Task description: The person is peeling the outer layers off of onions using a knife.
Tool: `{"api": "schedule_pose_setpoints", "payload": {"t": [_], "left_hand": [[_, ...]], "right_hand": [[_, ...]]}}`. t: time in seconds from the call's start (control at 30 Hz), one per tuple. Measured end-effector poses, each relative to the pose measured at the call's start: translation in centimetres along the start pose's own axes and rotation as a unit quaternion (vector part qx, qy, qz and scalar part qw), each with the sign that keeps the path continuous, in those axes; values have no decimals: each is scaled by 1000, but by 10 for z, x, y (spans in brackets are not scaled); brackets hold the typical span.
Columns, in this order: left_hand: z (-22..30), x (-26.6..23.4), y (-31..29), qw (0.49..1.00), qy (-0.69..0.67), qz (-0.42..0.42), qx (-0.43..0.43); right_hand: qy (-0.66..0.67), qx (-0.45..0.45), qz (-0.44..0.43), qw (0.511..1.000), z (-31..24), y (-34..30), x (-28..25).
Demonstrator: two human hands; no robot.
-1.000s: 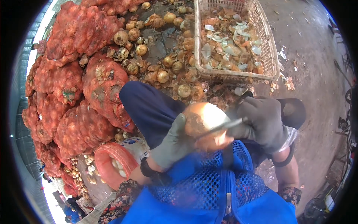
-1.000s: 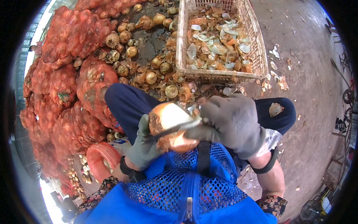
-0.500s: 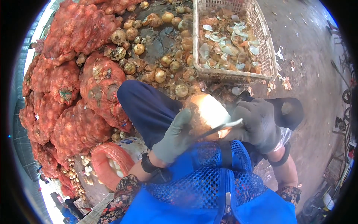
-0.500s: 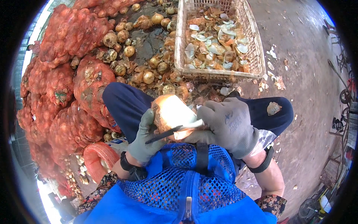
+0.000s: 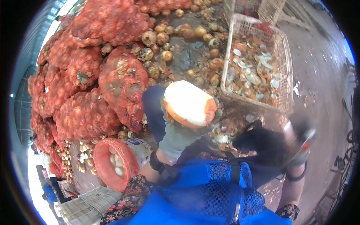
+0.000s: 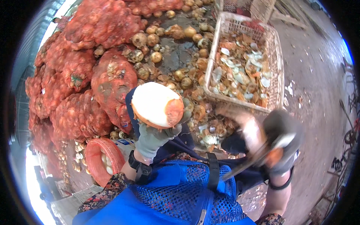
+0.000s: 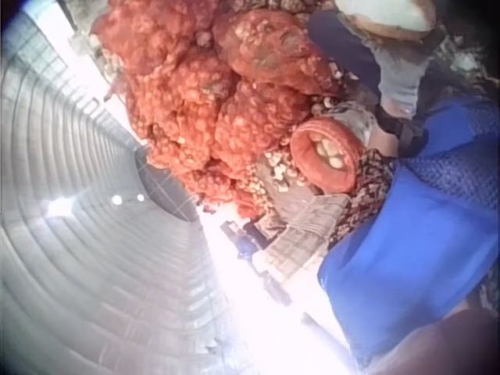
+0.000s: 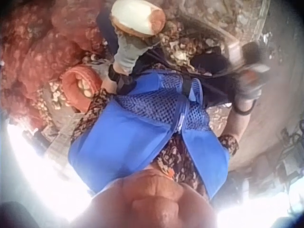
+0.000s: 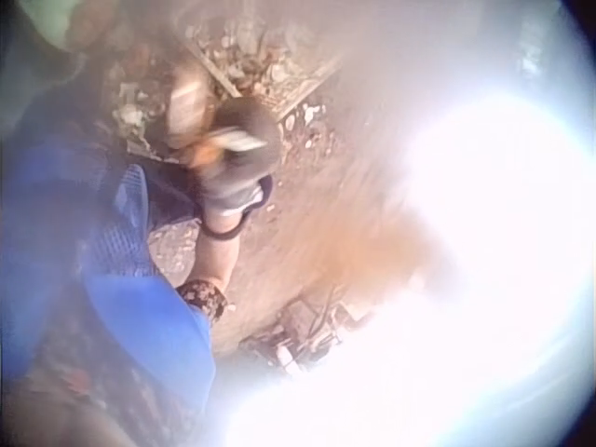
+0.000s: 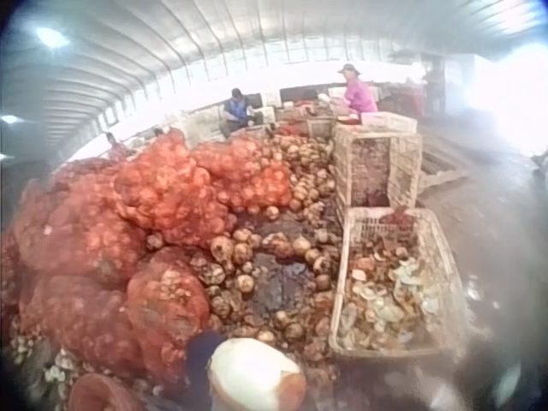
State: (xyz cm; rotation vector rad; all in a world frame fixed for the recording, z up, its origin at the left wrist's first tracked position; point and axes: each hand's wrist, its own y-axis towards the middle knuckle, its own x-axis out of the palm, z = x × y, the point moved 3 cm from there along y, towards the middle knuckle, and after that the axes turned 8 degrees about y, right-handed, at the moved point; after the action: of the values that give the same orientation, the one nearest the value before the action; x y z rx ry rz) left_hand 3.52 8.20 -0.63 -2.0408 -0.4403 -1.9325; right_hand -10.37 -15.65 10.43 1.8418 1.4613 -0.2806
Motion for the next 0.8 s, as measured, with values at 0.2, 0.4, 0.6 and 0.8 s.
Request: {"api": "schedule_pose_setpoints", "payload": {"t": [0.2, 0.4, 0.6, 0.8], "left_hand": [[8, 39, 17, 941, 289, 141, 105], [3, 51, 12, 896, 401, 99, 162], [-16, 47, 25, 899, 398, 64, 169], [-33, 58, 27, 852, 491, 48, 175]], "right_hand": [[-446, 320, -186, 815, 144, 82, -15], [-103, 321, 46, 940, 45, 61, 10], [-12, 195, 30, 980, -30, 53, 49], [-63, 140, -24, 988, -36, 46, 45]]}}
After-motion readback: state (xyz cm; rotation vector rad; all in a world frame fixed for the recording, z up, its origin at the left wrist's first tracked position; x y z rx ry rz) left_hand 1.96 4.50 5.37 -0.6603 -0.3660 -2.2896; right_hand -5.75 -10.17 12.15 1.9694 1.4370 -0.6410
